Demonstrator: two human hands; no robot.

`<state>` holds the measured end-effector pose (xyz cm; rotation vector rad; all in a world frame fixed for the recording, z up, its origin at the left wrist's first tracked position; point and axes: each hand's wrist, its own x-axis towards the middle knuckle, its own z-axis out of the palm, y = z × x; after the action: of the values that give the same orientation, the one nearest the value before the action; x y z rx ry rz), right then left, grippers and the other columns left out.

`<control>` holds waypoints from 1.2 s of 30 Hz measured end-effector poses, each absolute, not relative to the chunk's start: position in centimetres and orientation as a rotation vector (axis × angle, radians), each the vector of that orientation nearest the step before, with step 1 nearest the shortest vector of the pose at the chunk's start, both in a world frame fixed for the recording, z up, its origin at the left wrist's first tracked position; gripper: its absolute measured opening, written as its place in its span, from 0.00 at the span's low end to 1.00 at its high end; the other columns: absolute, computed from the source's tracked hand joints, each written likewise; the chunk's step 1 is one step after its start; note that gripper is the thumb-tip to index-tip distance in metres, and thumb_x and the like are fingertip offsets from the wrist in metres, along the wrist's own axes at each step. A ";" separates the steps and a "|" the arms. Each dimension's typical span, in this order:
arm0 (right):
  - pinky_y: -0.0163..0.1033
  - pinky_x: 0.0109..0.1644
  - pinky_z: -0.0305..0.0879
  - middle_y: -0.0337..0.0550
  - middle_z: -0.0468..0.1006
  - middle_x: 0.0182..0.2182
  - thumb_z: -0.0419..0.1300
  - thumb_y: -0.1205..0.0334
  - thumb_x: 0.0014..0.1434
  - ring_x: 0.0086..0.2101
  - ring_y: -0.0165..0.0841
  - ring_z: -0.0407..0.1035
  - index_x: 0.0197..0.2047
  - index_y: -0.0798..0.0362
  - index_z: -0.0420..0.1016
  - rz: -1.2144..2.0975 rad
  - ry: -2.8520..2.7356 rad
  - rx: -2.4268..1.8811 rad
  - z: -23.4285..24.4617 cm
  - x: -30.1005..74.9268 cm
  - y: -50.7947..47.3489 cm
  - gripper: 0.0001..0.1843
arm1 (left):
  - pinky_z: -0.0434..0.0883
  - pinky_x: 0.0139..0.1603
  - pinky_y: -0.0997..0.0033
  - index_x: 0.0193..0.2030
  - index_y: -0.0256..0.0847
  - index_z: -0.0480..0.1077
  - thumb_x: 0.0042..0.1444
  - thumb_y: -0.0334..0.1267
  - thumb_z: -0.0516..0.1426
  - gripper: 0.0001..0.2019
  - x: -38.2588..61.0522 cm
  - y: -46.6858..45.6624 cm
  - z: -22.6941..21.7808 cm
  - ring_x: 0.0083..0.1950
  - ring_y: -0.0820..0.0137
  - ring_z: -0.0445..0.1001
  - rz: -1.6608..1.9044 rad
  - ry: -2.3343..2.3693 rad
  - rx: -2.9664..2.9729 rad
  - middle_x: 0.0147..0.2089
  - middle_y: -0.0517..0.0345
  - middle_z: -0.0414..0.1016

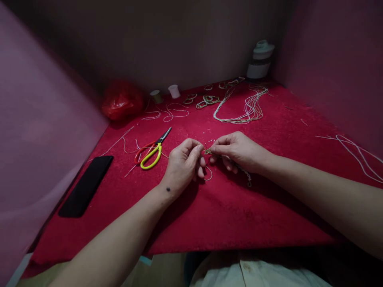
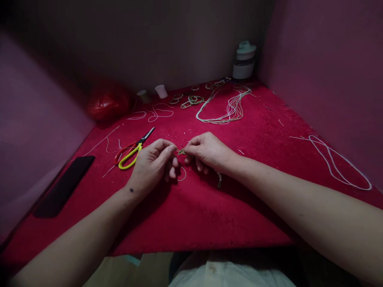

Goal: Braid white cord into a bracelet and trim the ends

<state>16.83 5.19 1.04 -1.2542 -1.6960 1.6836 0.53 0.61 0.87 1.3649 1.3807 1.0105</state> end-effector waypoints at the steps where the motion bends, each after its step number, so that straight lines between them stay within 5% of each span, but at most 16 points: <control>1: 0.27 0.12 0.54 0.34 0.66 0.10 0.55 0.64 0.61 0.09 0.23 0.57 0.25 0.57 0.73 1.682 -1.700 -1.244 0.9 16.8 5.2 0.13 | 0.61 0.10 0.82 0.35 0.40 0.63 0.62 0.40 0.53 0.07 0.5 0.6 0.9 0.14 0.77 0.68 1.012 1.382 1.372 0.21 0.67 0.70; 6: 0.27 0.12 0.54 0.36 0.70 0.13 0.57 0.62 0.59 0.10 0.21 0.57 0.25 0.57 0.72 1.695 -1.694 -1.218 0.8 16.9 5.2 0.13 | 0.61 0.11 0.82 0.34 0.40 0.63 0.61 0.40 0.53 0.07 0.6 0.6 0.8 0.14 0.78 0.67 1.028 1.374 1.388 0.20 0.67 0.69; 13: 0.27 0.11 0.49 0.34 0.62 0.07 0.57 0.61 0.59 0.09 0.22 0.54 0.26 0.58 0.75 1.646 -1.740 -1.223 1.2 17.3 5.4 0.13 | 0.59 0.09 0.84 0.36 0.41 0.63 0.61 0.42 0.53 0.07 0.7 0.6 0.8 0.13 0.78 0.67 1.019 1.385 1.371 0.19 0.68 0.69; 20: 0.28 0.10 0.49 0.43 0.81 0.26 0.58 0.68 0.54 0.10 0.19 0.55 0.30 0.57 0.75 1.724 -1.730 -1.096 0.8 18.3 6.8 0.05 | 0.59 0.09 0.84 0.35 0.41 0.63 0.60 0.40 0.54 0.06 0.8 0.7 0.8 0.13 0.79 0.67 1.032 1.395 1.386 0.19 0.68 0.68; 30: 0.29 0.11 0.50 0.43 0.81 0.26 0.56 0.75 0.49 0.11 0.20 0.56 0.31 0.56 0.77 1.549 -1.703 -1.259 1.0 20.1 7.0 0.10 | 0.58 0.09 0.84 0.35 0.41 0.64 0.60 0.38 0.54 0.05 0.7 1.0 0.8 0.13 0.79 0.67 1.062 1.439 1.413 0.19 0.67 0.69; 36: 0.30 0.14 0.54 0.36 0.72 0.16 0.58 0.75 0.49 0.12 0.23 0.57 0.29 0.54 0.77 1.423 -1.861 -1.251 1.5 21.3 7.3 0.09 | 0.60 0.11 0.84 0.34 0.41 0.66 0.60 0.39 0.54 0.06 0.6 1.1 0.6 0.14 0.80 0.67 1.050 1.501 1.518 0.21 0.66 0.69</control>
<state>21.31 7.35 1.48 -1.2512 -1.8612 1.4228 0.63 1.12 0.57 1.5183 1.5013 1.0497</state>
